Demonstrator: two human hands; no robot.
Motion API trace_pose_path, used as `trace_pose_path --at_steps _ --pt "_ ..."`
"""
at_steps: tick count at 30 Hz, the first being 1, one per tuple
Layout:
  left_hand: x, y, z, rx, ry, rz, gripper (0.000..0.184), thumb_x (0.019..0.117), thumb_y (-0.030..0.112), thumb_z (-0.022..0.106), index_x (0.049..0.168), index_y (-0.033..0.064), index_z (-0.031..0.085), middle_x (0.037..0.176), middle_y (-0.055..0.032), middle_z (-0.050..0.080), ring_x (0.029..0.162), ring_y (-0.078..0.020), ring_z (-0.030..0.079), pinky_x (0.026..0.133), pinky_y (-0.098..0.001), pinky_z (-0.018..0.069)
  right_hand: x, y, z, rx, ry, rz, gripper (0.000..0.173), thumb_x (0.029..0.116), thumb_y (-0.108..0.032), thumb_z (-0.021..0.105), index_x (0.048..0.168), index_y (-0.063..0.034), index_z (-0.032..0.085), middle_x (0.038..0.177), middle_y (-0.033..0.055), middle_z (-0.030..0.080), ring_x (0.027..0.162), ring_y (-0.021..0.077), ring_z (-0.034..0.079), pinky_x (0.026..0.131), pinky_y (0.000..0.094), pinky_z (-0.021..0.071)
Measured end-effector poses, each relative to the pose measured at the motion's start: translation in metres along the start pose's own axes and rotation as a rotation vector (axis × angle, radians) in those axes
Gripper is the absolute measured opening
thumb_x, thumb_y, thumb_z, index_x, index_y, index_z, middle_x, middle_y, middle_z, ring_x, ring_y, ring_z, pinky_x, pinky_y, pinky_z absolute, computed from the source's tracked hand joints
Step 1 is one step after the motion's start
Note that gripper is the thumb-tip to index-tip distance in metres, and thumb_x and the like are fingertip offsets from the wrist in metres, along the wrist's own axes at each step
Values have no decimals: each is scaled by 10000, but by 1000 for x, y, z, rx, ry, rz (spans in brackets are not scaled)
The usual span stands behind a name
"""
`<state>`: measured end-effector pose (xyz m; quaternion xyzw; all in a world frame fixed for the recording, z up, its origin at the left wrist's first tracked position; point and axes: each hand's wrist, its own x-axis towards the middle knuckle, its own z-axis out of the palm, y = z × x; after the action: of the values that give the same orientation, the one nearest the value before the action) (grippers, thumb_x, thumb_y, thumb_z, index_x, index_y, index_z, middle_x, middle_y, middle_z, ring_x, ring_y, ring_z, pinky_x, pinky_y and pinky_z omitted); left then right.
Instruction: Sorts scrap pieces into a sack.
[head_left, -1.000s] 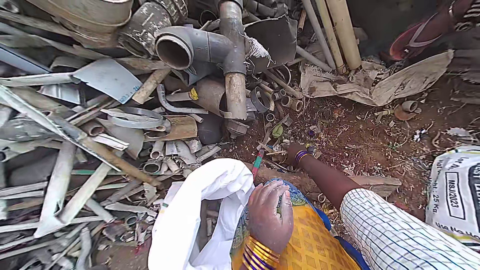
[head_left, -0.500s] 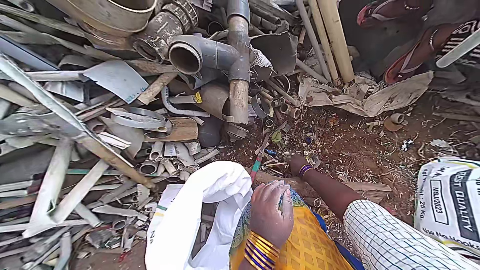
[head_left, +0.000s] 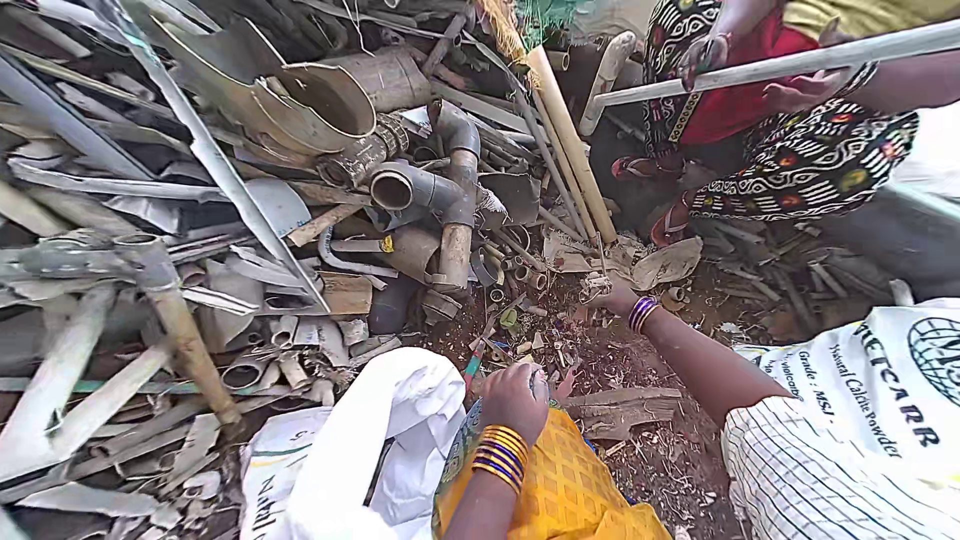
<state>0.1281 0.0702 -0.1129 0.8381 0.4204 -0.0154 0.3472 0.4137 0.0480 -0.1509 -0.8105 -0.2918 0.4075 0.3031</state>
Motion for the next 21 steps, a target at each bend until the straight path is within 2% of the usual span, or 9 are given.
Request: trace_pose_path --at_steps 2,4,6,9,12,14,17,19,21 --pt "3 15 -10 162 -259 -102 446 1096 364 433 1424 114 602 1449 -114 603 1394 -288 515 1207 -506 294 -47 -13 -53 32 127 -103 420 847 2 776 1231 42 610 998 153 671 819 167 645 762 344 552" --pt "0 21 -4 293 -373 -137 524 1084 457 424 1447 110 573 1430 -157 611 1370 -339 540 1149 -582 356 -107 -17 -108 77 239 -186 511 813 70 754 1294 24 586 1079 144 671 877 150 649 788 335 559" --pt "-6 22 1 363 -415 -136 592 1074 506 414 1429 60 573 1398 -223 613 1341 -401 556 1087 -647 397 -183 -22 -159 84 406 -192 589 820 117 707 1372 13 532 1141 139 652 903 133 645 801 306 561" --pt "-16 18 6 416 -399 -97 632 1071 535 391 1344 15 626 1365 -257 625 1325 -425 564 1063 -671 402 -312 -23 -211 47 737 -135 414 858 92 709 1235 -8 571 894 43 642 670 50 610 633 219 546" --pt "-23 14 10 424 -348 -46 655 1081 522 388 1288 -46 642 1340 -316 615 1319 -467 556 1066 -690 390 -429 -2 -239 -1 937 -85 364 868 60 714 1194 -36 583 852 9 653 642 26 613 601 195 543" --pt "-35 14 10 427 -295 -16 711 1071 555 379 1243 -78 655 1320 -351 611 1309 -504 552 1046 -715 393 -490 20 -242 -26 970 10 447 870 68 704 1286 -17 564 974 48 647 758 57 627 688 230 555" --pt "-61 23 -7 466 -337 -22 822 1063 616 299 1296 -111 605 1397 -361 551 1380 -507 481 1083 -700 366 -541 61 -220 9 924 290 340 895 38 702 1212 8 580 905 71 640 720 101 619 682 282 546" --pt "-56 16 -7 453 -328 -18 821 1058 621 285 1310 -88 613 1401 -335 566 1375 -491 497 1079 -694 382 -542 88 -208 -31 754 467 316 899 1 707 1198 -4 601 875 99 661 698 143 644 663 308 564" --pt "-50 8 -4 448 -313 -17 788 1064 614 285 1297 -51 637 1378 -304 599 1354 -460 534 1068 -675 408 -526 101 -199 -227 510 687 517 941 -109 725 1425 -96 544 1167 196 648 943 294 650 802 478 541"
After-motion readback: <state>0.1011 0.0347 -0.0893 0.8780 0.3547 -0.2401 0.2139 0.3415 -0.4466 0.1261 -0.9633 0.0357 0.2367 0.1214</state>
